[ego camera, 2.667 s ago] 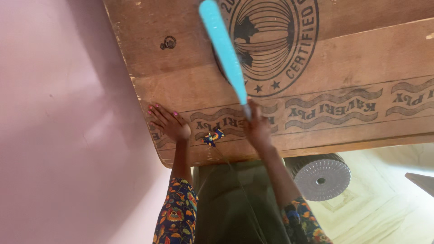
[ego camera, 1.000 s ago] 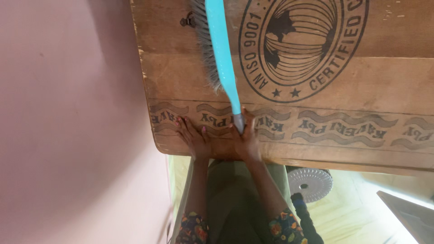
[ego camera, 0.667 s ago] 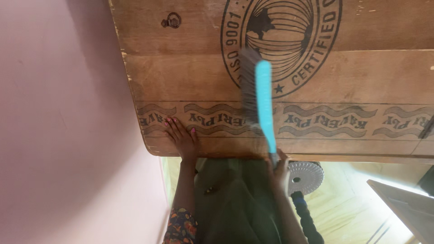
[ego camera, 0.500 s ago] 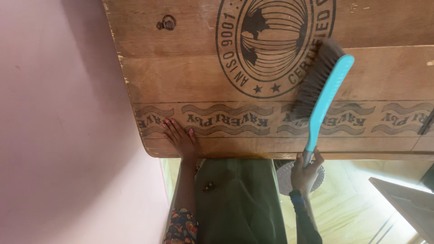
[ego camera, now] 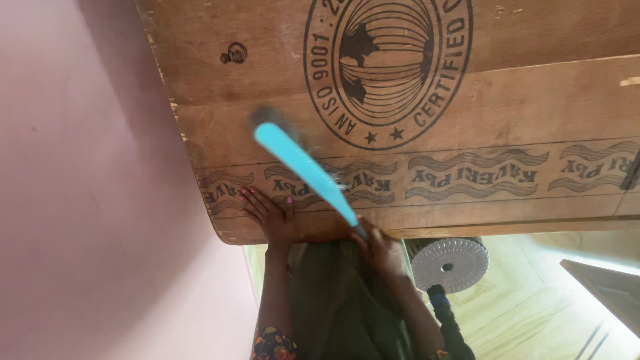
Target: The person uses a blue brush to sweep the surface of a large wooden table. They move the brush back and forth across the table, covering different areas to remove dust or debris.
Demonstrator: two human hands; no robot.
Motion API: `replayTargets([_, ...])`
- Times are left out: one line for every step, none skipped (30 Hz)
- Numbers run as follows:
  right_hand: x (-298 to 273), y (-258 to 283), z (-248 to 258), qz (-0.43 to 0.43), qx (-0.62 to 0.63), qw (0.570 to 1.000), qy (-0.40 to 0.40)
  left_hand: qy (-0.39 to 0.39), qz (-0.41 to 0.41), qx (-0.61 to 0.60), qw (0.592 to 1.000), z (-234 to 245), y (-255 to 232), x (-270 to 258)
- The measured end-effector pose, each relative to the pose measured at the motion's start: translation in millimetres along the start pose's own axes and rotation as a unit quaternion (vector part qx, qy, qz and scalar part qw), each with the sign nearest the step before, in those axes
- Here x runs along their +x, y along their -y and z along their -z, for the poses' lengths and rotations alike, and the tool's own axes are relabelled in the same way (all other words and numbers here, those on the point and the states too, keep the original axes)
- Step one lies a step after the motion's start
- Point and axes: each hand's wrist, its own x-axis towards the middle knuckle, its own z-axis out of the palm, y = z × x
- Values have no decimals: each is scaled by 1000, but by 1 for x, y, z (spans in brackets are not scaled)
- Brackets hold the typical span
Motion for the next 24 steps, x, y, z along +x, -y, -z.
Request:
replayTargets([5, -22, 12, 29, 18, 995, -91, 9, -11, -11, 1000, 2, -1, 2])
replayTargets([5, -41, 29, -74, 31, 994, -80, 18, -21, -23, 999, 5, -1, 3])
replayTargets([6, -54, 47, -124, 9, 987, -106, 28, -30, -32, 999, 8, -1, 2])
replayTargets([14, -62, 65, -169, 89, 969, -158, 43, -23, -32, 998, 8, -1, 4])
replayTargets([22, -65, 83, -265, 132, 942, -158, 58, -16, -30, 998, 10, -2, 6])
replayTargets([27, -66, 107, -359, 172, 904, -155, 73, -9, -28, 997, 13, -2, 6])
replayTargets([36, -58, 119, -326, 173, 909, -192, 77, -4, -38, 996, 15, -4, 7])
replayTargets([44, -51, 128, -293, 173, 912, -228, 81, 0, -47, 996, 19, -5, 6])
replayTargets([50, -45, 136, -261, 172, 913, -263, 88, 5, -56, 995, 21, -7, 5])
replayTargets([59, -39, 135, -283, 177, 915, -227, 89, -3, -61, 994, 22, -10, 8])
replayTargets([66, -31, 124, -308, 181, 915, -188, 93, -10, -64, 994, 25, -8, 9])
replayTargets([68, -25, 111, -332, 185, 913, -148, 97, -16, -68, 993, 26, -8, 8])
replayTargets([69, -16, 92, -242, 168, 945, -141, 100, -11, -66, 993, 26, -8, 7])
replayTargets([66, -5, 71, -150, 151, 968, -133, 103, -5, -64, 993, 27, -9, 6])
replayTargets([60, 9, 52, -152, 146, 976, -48, 105, -1, -63, 993, 28, -10, 7])
replayTargets([54, 24, 36, -81, 74, 994, 3, 107, 6, -82, 991, 28, -11, 7])
replayTargets([53, 36, 24, -11, 0, 999, 53, 108, 13, -103, 989, 27, -12, 7])
replayTargets([53, 49, 15, 76, 17, 997, -9, 110, 19, -123, 986, 25, -13, 7])
replayTargets([53, 55, 13, 160, 31, 984, -71, 101, 28, -119, 987, 20, -15, 10])
replayTargets([62, 53, 15, 138, 23, 989, -40, 91, 36, -116, 988, 15, -16, 14])
replayTargets([71, 51, 17, 116, 16, 993, -6, 83, 47, -113, 989, 10, -17, 15])
replayTargets([82, 47, 19, 93, 8, 995, 28, 92, 60, -111, 988, 7, -18, 15])
replayTargets([95, 36, 27, 84, -3, 996, -21, 99, 73, -109, 986, 4, -18, 18])
replayTargets([108, 18, 41, 75, -14, 995, -70, 107, 87, -106, 985, 2, -18, 20])
